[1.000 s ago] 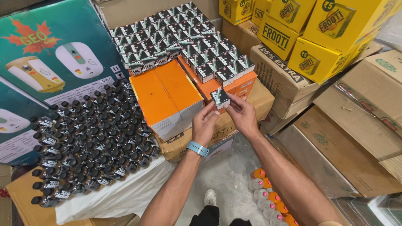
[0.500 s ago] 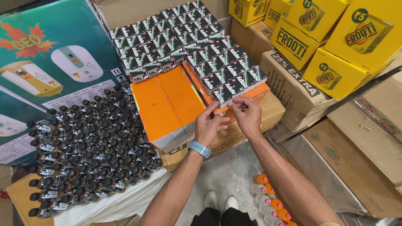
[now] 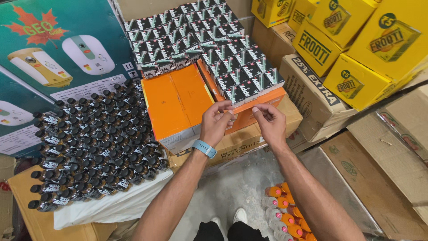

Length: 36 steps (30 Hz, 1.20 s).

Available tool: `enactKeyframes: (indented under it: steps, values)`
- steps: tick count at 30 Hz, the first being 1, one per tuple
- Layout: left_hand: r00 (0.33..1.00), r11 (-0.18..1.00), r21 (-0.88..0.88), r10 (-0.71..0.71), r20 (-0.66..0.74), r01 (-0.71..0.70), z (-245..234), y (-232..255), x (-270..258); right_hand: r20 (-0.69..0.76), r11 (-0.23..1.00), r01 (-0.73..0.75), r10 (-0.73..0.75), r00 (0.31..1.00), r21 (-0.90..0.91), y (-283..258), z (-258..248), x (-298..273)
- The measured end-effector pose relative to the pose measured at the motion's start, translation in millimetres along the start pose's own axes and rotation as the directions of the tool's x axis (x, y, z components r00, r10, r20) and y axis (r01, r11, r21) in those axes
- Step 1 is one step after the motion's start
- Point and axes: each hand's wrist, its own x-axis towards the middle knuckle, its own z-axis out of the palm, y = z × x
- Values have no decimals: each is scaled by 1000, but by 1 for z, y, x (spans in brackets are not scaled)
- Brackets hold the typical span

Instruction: The person repeatedly picks up small black boxes from a white box and places them onto an orange box, stacking them in neat rows. The person handles the boxes one at a time, moving between two locations to continue the stacking process.

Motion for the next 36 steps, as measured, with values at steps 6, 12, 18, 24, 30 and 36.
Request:
enactKeyframes:
  steps: [6, 12, 18, 24, 30, 36]
  values:
    - [947, 989, 142, -22, 320, -25, 5, 28, -30, 294, 995, -1, -28, 955, 97, -73, -41, -51]
    - [778, 960, 231, -22, 628, -160, 3, 37, -79, 160, 990, -68, 87, 983, -123, -91, -67, -131]
    - [581, 999, -11, 38, 813, -50, 1, -13, -131, -113, 973, -177, 161, 980, -151, -69, -99, -252]
    - [290, 991, 101, -71, 954, -90, 32, -1, -229, -339, 983, -145, 98, 936, -115, -139, -106, -397]
    - [2, 989, 148, -148, 989, 8, 88, -8, -357, -582, 977, -178, 77, 810, -119, -187, -141, -554]
    - [-251, 987, 133, -108, 962, 88, 129, 2, -525, -787, 957, -260, 58, 614, -132, -231, -172, -734]
